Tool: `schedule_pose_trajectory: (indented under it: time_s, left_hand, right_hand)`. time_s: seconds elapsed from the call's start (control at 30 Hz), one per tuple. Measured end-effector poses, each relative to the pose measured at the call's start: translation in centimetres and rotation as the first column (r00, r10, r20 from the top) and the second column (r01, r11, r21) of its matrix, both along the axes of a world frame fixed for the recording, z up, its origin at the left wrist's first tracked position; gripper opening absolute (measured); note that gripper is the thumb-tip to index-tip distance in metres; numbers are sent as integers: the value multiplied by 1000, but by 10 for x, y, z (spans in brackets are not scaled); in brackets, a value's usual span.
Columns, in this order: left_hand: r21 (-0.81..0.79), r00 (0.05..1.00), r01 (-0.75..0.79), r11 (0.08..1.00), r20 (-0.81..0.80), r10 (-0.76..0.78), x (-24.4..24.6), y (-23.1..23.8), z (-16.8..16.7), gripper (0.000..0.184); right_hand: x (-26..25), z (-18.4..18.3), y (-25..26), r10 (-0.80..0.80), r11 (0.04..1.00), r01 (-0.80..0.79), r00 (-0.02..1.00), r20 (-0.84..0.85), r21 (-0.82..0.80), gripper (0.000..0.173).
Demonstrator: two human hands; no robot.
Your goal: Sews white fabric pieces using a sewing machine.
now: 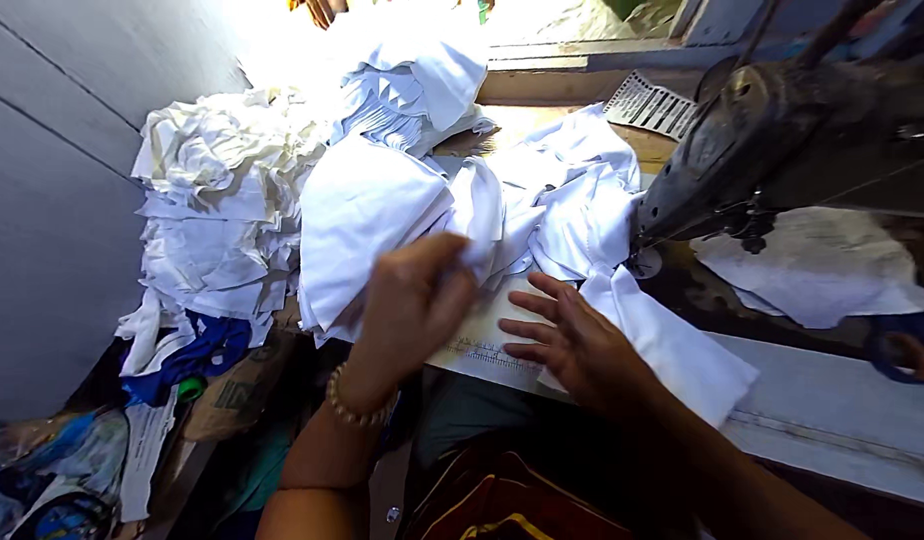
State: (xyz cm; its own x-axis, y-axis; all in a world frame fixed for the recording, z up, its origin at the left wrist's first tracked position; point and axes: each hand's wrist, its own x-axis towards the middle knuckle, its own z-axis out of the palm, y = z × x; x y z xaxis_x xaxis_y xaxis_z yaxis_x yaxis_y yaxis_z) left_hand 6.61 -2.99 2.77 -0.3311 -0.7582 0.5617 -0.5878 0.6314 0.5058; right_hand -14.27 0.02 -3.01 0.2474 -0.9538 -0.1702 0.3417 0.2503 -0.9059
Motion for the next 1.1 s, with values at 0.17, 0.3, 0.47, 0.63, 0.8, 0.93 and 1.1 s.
schedule_pose_trajectory:
  time_s: [0.17,0.3,0.47,0.63,0.8,0.93,1.1]
  left_hand:
    - [197,698,655,730,-527,-484,-33,14,-36,38]
    - [114,619,498,860,-741,-260,-71,23,-64,16]
    - [-14,566,560,829,-724,-394,-94,31,-77,9]
    - [-35,748,482,876,-504,-432,-89,37,-78,12]
    - [-97,712,532,842,-488,-505,-56,28,-53,15]
    - [-224,826,489,843,-192,-531,-54,9,-35,18]
    - [-253,719,690,678,130,-683,-90,1,-6,18]
  right_hand:
    - [9,-38,-5,-113,925,202,955,274,-322,45]
    - [23,-21,23,-384,765,432,901,201,-477,15]
    - [26,-36,38,-537,608,626,778,328,-489,14]
    - [14,-39,46,-616,556,551,776,136,-622,17]
    - [-55,-18,51,-768,280,331,640,-4,-901,21]
    - [-89,4,67,-788,330,169,592,-173,-929,17]
    - [-109,11,69,-368,691,-44,838,-404,-721,55]
